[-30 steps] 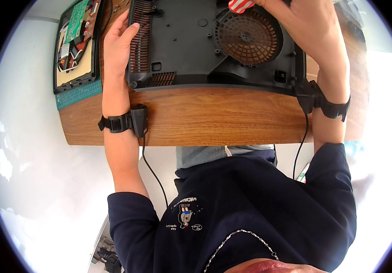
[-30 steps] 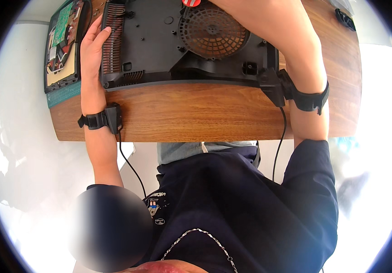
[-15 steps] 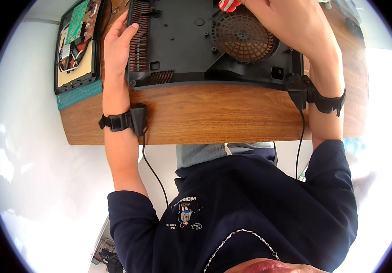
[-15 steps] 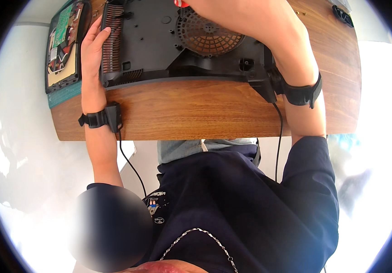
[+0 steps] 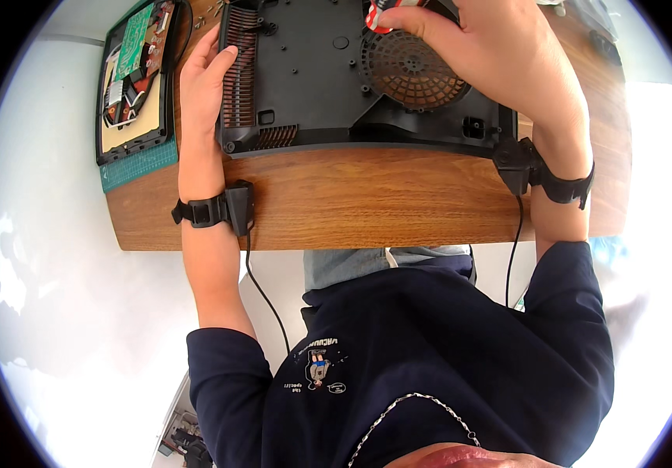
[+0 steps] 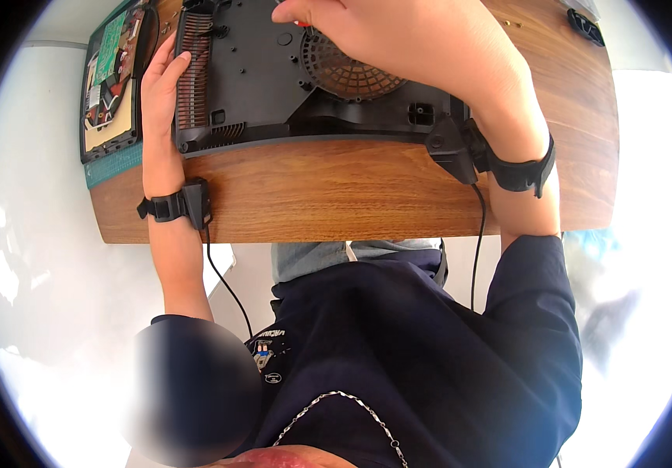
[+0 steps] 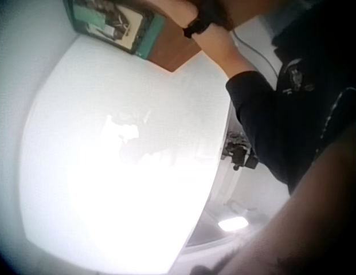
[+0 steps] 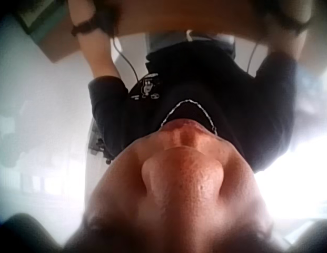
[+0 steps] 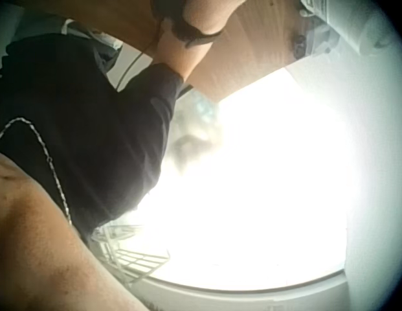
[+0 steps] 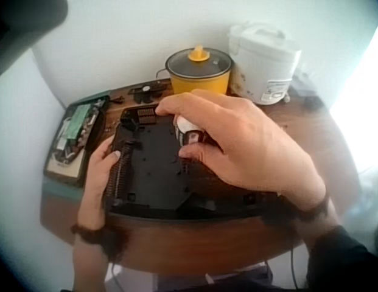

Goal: The person disassembles a small electronic device, likely a fan, using a screwdriver. They remove the fan blade, unscrew the circuit board, and place components on the table.

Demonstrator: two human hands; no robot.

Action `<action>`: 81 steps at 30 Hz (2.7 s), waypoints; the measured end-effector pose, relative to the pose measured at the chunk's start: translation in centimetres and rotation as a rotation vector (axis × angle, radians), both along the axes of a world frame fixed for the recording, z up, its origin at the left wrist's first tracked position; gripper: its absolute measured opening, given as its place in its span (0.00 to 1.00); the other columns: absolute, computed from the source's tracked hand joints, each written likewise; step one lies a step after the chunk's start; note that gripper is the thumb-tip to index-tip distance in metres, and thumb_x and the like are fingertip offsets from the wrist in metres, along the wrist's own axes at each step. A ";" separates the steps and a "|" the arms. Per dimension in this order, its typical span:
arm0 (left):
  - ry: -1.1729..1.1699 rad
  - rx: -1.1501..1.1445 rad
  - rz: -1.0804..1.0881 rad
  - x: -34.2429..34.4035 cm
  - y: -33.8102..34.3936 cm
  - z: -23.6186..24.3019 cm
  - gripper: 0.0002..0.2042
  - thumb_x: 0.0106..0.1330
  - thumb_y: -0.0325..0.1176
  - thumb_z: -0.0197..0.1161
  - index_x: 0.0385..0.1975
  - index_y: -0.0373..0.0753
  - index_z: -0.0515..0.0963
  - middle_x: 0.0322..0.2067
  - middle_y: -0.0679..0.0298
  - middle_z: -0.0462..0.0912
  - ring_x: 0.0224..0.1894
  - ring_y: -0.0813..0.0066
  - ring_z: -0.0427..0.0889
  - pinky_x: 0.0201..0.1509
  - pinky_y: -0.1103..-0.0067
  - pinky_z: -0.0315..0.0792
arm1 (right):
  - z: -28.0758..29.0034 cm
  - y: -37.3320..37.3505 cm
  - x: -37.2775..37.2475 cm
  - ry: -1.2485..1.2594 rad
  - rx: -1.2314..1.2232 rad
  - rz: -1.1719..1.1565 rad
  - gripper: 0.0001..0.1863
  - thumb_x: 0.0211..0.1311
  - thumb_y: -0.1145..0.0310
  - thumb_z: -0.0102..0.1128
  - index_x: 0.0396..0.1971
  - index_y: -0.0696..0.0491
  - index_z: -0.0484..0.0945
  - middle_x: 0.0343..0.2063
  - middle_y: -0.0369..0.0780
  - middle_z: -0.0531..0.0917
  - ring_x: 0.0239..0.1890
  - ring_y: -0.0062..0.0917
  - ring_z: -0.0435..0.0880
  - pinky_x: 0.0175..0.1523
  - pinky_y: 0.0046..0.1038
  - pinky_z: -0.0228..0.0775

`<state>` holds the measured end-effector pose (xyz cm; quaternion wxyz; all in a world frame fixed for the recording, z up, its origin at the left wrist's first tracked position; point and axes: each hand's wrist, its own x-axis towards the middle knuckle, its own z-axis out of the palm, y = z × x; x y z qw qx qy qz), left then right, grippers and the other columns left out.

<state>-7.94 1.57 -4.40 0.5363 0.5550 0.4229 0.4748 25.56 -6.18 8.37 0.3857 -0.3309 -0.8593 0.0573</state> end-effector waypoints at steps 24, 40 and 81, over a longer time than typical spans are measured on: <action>-0.028 0.003 -0.030 0.4 -0.3 0.3 0.22 0.74 0.21 0.57 0.67 0.31 0.72 0.53 0.61 0.84 0.49 0.77 0.84 0.53 0.80 0.80 | 1.3 -1.6 -0.6 0.294 -0.114 -0.141 0.26 0.62 0.87 0.61 0.60 0.57 0.75 0.48 0.41 0.81 0.49 0.23 0.83 0.58 0.24 0.79; -0.013 0.000 -0.025 -0.1 0.2 -0.1 0.22 0.73 0.21 0.58 0.67 0.31 0.72 0.53 0.61 0.84 0.50 0.77 0.84 0.54 0.80 0.79 | 0.5 -0.7 0.2 0.316 -0.265 -0.125 0.27 0.58 0.91 0.60 0.59 0.57 0.77 0.48 0.44 0.83 0.51 0.31 0.85 0.57 0.29 0.80; -0.014 -0.001 -0.030 -0.1 0.0 0.0 0.22 0.73 0.22 0.58 0.67 0.31 0.71 0.53 0.61 0.84 0.50 0.78 0.84 0.54 0.81 0.79 | 0.1 0.4 1.9 0.040 0.004 0.041 0.29 0.50 0.88 0.69 0.55 0.56 0.79 0.44 0.41 0.85 0.48 0.29 0.85 0.53 0.28 0.78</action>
